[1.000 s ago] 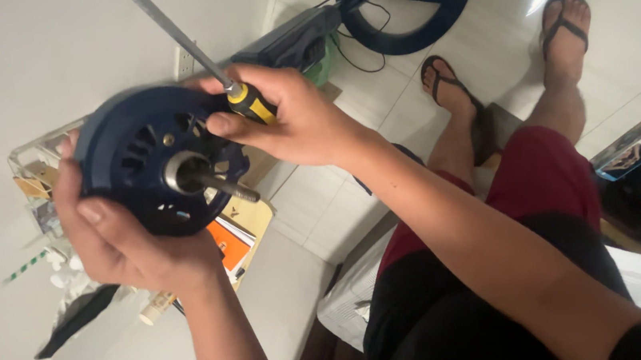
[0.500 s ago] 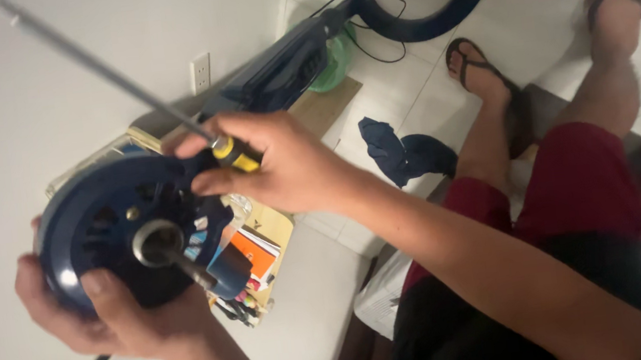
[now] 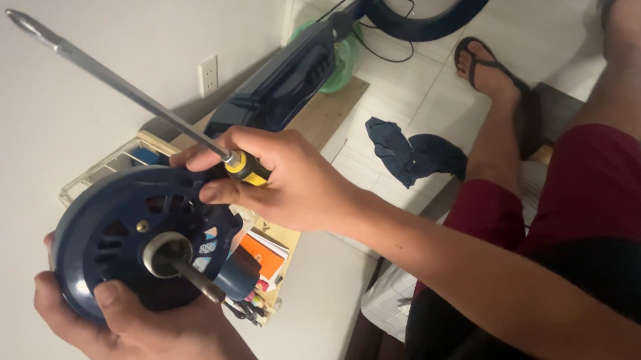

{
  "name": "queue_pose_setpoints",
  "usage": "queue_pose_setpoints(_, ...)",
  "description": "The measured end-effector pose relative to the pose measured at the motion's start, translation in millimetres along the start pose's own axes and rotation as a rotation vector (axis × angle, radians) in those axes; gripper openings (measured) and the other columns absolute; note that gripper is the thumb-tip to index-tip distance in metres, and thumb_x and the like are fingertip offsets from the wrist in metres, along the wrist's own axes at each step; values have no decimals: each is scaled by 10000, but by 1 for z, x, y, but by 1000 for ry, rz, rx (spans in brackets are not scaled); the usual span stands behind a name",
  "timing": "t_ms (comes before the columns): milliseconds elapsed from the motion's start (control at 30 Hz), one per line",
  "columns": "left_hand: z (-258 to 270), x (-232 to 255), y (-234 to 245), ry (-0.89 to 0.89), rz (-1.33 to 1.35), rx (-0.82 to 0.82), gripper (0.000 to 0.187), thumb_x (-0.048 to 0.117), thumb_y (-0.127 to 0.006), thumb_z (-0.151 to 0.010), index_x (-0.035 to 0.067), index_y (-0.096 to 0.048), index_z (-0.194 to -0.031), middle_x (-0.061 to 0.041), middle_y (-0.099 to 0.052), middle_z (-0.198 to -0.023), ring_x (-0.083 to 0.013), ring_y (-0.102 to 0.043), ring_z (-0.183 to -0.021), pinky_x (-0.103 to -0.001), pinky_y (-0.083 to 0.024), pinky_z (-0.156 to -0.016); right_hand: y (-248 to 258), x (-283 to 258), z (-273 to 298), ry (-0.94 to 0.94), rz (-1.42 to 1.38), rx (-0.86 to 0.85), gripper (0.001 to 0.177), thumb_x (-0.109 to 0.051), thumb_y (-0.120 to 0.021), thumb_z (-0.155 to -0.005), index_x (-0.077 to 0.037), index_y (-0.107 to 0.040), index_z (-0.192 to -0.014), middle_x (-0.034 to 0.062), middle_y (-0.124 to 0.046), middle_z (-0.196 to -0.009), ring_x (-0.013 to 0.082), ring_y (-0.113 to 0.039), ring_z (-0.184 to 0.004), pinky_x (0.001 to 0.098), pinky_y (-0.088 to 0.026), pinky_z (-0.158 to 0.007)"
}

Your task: The person disassembles a blue electric fan using a screwdriver. They remove the front grille, the fan blades, and the rear housing, placing the parts on the floor.

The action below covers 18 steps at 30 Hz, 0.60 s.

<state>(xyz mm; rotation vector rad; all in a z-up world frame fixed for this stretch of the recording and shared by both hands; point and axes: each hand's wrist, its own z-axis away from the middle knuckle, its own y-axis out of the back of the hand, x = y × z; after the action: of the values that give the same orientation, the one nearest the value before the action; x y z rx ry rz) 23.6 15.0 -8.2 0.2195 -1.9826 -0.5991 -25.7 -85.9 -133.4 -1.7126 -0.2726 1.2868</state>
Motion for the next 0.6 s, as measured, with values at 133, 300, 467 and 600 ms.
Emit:
queue_pose_setpoints(133, 3, -2, 2, 5, 16, -14, 574, 237, -648, -1005, 34, -388, -1474, -279, -441, -1554, -400, -550, -1364, -537, -547, -1176, 0, 2, 2, -43, -39, 3, 231, -60, -749, -994, -11, -649, -1197, 106, -729, -1305, 171, -719, -1227, 303, -638, -1030)
queue_pose_setpoints(300, 1, -4, -1, -7, 17, 8, 541, 217, -626, -1003, 32, -410, -1463, -283, -457, -1542, -390, -555, -1359, -529, -543, -1182, -1, 2, 1, -26, 6, 36, 234, -35, -750, -984, -6, -638, -1186, 106, -726, -1310, 162, -699, -1245, 309, -601, -1061)
queue_pose_setpoints(467, 2, -5, -3, -17, 24, -3, 553, 223, -630, -1005, 9, -417, -1469, -277, -486, -1522, -367, -557, -1364, -504, -529, -1199, 1, 0, -1, -28, -46, 9, 230, -45, -744, -1002, -10, -637, -1202, 96, -712, -1336, 149, -692, -1257, 296, -602, -1075)
queue_pose_setpoints(600, 1, -7, 0, -32, 33, -30, 543, 229, -656, -1031, -7, -412, -1454, -269, -492, -1515, -357, -551, -1362, -499, -525, -1197, 6, -3, -3, -109, 8, -26, 234, -82, -756, -993, -12, -658, -1195, 84, -735, -1297, 150, -704, -1197, 291, -598, -1034)
